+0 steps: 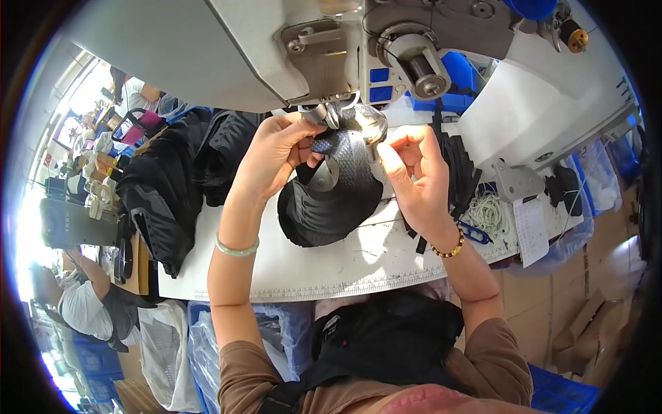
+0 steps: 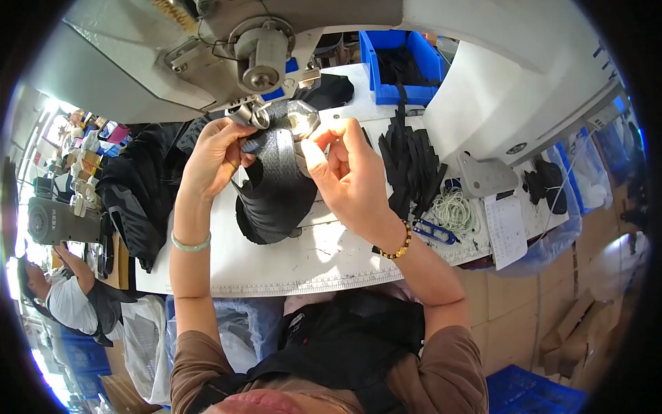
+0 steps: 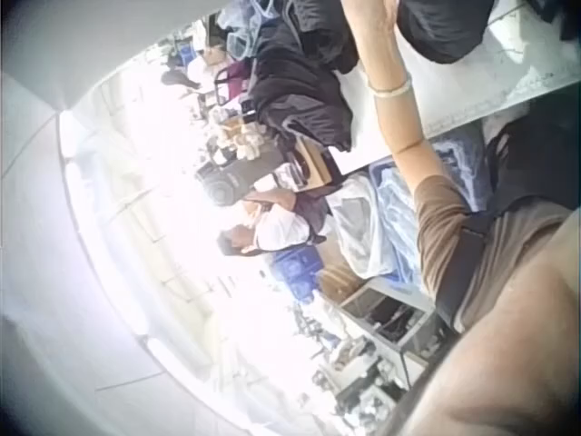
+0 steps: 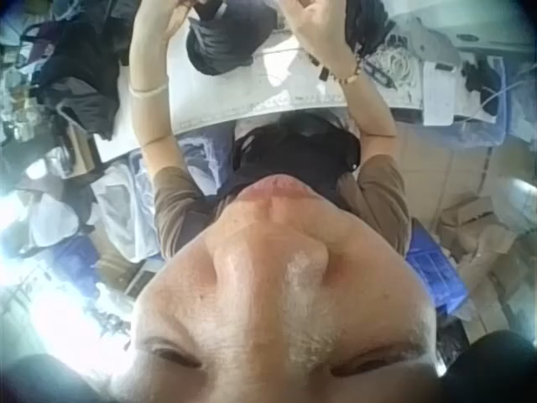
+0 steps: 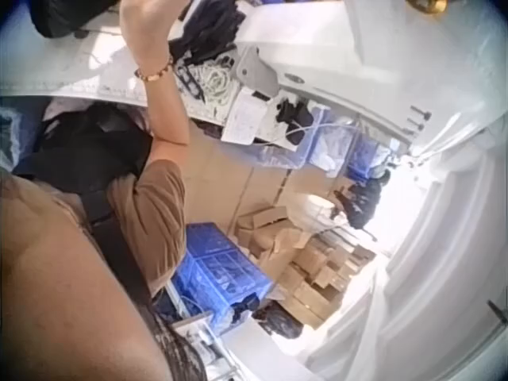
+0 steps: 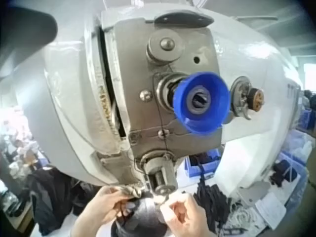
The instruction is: Sew and assemble components of a shoe upper using an industrial sewing machine.
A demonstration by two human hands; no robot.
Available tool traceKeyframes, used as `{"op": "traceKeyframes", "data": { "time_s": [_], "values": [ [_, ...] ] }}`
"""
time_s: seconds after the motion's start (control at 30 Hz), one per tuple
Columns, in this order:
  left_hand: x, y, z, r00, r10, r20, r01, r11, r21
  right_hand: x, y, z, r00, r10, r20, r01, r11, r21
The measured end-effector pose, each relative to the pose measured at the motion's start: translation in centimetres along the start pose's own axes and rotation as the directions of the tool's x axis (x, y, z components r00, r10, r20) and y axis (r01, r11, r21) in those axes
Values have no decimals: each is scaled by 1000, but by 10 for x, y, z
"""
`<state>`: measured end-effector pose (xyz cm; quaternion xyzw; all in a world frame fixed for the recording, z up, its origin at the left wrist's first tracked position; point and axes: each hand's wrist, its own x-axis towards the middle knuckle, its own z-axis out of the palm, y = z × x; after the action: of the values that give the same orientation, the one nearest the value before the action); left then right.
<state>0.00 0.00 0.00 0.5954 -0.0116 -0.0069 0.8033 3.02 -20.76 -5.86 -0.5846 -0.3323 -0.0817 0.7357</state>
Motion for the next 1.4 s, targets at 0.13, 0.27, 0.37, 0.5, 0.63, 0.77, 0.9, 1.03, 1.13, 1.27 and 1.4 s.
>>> {"op": "traceKeyframes", "data": {
  "time_s": [0.13,0.27,0.37,0.5,0.63,0.77,0.9,1.03,1.13,1.27,1.4],
  "values": [
    [-7,3,14,998,-3,-65,4,1000,15,1,-8,-3,980,-192,54,200,951,-234],
    [-28,8,11,999,-43,-24,48,962,269,12,-35,11,844,-483,235,537,755,-376],
    [-66,20,-3,991,-101,90,44,871,489,13,-44,35,805,-410,428,549,789,-276],
    [-124,34,-13,995,1,100,-69,729,681,11,-55,60,683,-46,729,293,932,-214],
    [-177,-7,14,466,873,-141,-138,229,964,7,-47,75,744,125,657,37,973,-227],
    [-226,-69,43,785,508,-353,-127,691,711,0,-45,81,739,154,656,3,973,-231],
    [-175,-100,51,736,317,-599,-529,821,-215,-9,-50,85,693,170,700,-60,982,-179],
    [-155,-102,50,601,471,-646,-677,730,-97,-5,-58,83,692,199,694,-35,969,-243],
    [-149,-103,48,542,537,-647,-681,732,37,-8,-64,89,763,-6,646,156,972,-176],
    [-148,-108,43,450,593,-668,-675,715,181,-23,-61,85,652,-344,676,587,793,-162],
    [-148,-118,36,392,591,-705,-675,705,216,-37,-51,74,337,-593,732,914,392,-103]
  ]
}}
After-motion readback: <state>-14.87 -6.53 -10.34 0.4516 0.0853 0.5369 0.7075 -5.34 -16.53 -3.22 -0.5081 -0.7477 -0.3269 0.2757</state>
